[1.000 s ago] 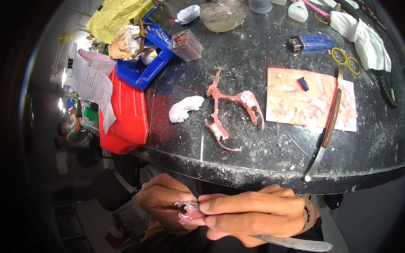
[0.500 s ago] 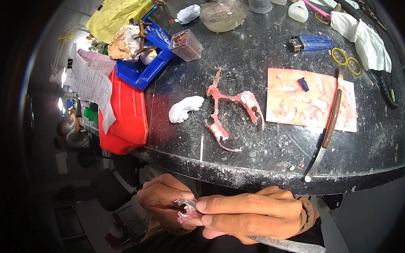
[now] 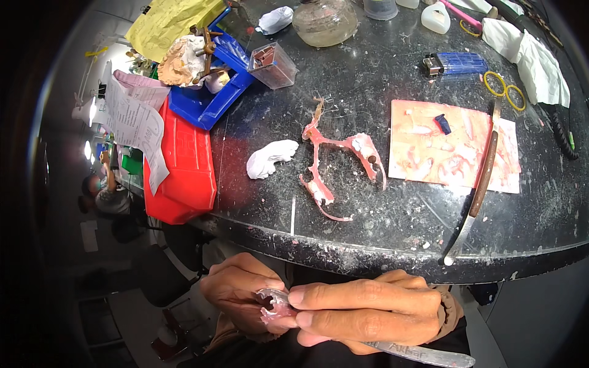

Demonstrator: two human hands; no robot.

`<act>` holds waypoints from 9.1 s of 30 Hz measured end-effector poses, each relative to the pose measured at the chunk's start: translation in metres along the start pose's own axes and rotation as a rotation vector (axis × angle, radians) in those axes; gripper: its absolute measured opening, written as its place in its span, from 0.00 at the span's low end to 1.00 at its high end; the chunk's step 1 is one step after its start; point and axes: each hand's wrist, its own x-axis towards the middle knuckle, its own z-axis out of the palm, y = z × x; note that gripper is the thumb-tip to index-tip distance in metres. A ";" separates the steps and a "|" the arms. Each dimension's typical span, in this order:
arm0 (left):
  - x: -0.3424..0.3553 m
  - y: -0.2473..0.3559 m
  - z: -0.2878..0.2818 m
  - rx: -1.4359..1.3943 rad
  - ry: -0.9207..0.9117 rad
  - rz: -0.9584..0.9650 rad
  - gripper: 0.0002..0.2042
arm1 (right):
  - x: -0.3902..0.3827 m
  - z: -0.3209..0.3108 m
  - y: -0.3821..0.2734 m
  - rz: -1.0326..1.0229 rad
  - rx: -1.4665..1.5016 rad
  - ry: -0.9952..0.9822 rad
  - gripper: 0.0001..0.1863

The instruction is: The person wipes a pink dental appliance with a white cloth, picks up a metal tool, and uses it to scrape and shape the pink material on the appliance.

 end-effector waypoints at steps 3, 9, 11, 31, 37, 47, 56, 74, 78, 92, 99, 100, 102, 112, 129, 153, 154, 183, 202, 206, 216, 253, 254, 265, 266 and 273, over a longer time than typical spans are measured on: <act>-0.001 0.000 0.000 0.065 -0.019 -0.005 0.17 | -0.002 -0.003 0.000 -0.029 -0.020 0.014 0.16; -0.001 -0.003 -0.004 0.083 -0.021 0.037 0.18 | 0.001 -0.008 -0.008 0.070 0.063 -0.031 0.10; -0.002 -0.003 -0.009 0.114 -0.073 -0.002 0.18 | 0.000 -0.005 -0.009 0.092 0.056 0.110 0.10; -0.002 -0.007 -0.003 -0.345 0.072 -0.009 0.15 | -0.002 0.012 -0.002 -0.029 0.493 0.458 0.09; -0.003 -0.011 -0.007 -0.335 0.054 0.020 0.14 | -0.004 0.014 -0.010 0.237 0.399 0.457 0.13; -0.002 -0.012 -0.003 -0.398 0.042 0.036 0.13 | -0.001 0.016 -0.006 0.182 0.306 0.127 0.06; -0.001 -0.011 -0.002 -0.395 0.042 0.020 0.12 | 0.004 0.012 0.000 0.108 0.192 0.054 0.09; -0.005 -0.018 -0.004 -0.206 0.070 0.060 0.15 | 0.006 0.016 0.004 0.067 0.116 0.094 0.09; -0.007 -0.017 -0.005 -0.196 0.063 0.032 0.14 | 0.001 0.018 0.001 0.103 0.108 0.143 0.09; -0.009 -0.018 -0.005 -0.182 0.033 -0.036 0.17 | 0.000 0.014 0.015 -0.096 0.188 0.105 0.09; -0.002 -0.014 -0.004 -0.204 0.041 -0.036 0.17 | -0.002 0.013 0.018 -0.137 0.163 0.062 0.11; -0.003 -0.013 -0.005 -0.198 0.034 -0.055 0.17 | -0.001 0.013 0.019 -0.155 0.166 0.059 0.11; -0.003 -0.012 -0.006 -0.194 0.024 -0.073 0.17 | 0.000 0.013 0.018 -0.162 0.147 0.059 0.11; 0.000 -0.013 -0.005 -0.166 0.011 -0.040 0.18 | 0.002 0.014 0.020 -0.188 0.126 0.090 0.09; -0.002 -0.013 -0.008 -0.138 -0.024 -0.039 0.18 | -0.004 0.011 0.011 -0.012 0.080 0.050 0.16; -0.001 -0.011 -0.008 -0.171 -0.027 -0.042 0.18 | -0.004 0.010 0.012 -0.032 0.057 0.046 0.12; 0.000 -0.011 -0.008 -0.169 -0.024 -0.037 0.18 | -0.003 0.010 0.010 -0.019 0.047 0.050 0.10; -0.005 -0.016 -0.002 -0.180 0.072 0.089 0.14 | 0.004 0.018 0.001 0.088 0.095 0.140 0.11; -0.008 -0.018 -0.002 -0.278 0.127 0.003 0.16 | -0.002 0.009 0.015 -0.140 0.135 -0.002 0.12; -0.009 -0.017 0.002 -0.343 0.158 -0.027 0.15 | -0.001 0.010 0.012 -0.144 0.111 0.012 0.12; -0.010 -0.021 0.004 -0.686 0.186 -0.077 0.18 | -0.003 0.038 0.018 -0.300 0.332 0.527 0.07; -0.014 -0.015 0.005 -0.581 0.215 -0.173 0.11 | 0.004 0.013 0.003 0.103 0.215 0.251 0.11; -0.015 -0.016 0.004 -0.563 0.223 -0.163 0.11 | 0.004 0.014 0.004 0.116 0.277 0.241 0.12; -0.009 -0.013 0.010 -0.339 0.367 -0.023 0.15 | 0.001 0.017 0.003 0.082 0.296 0.248 0.07; -0.009 -0.012 0.010 -0.314 0.379 -0.034 0.16 | 0.001 0.016 0.002 0.082 0.297 0.246 0.07; -0.008 -0.015 0.005 -0.261 0.323 0.004 0.16 | 0.001 0.009 0.016 -0.099 0.278 0.124 0.11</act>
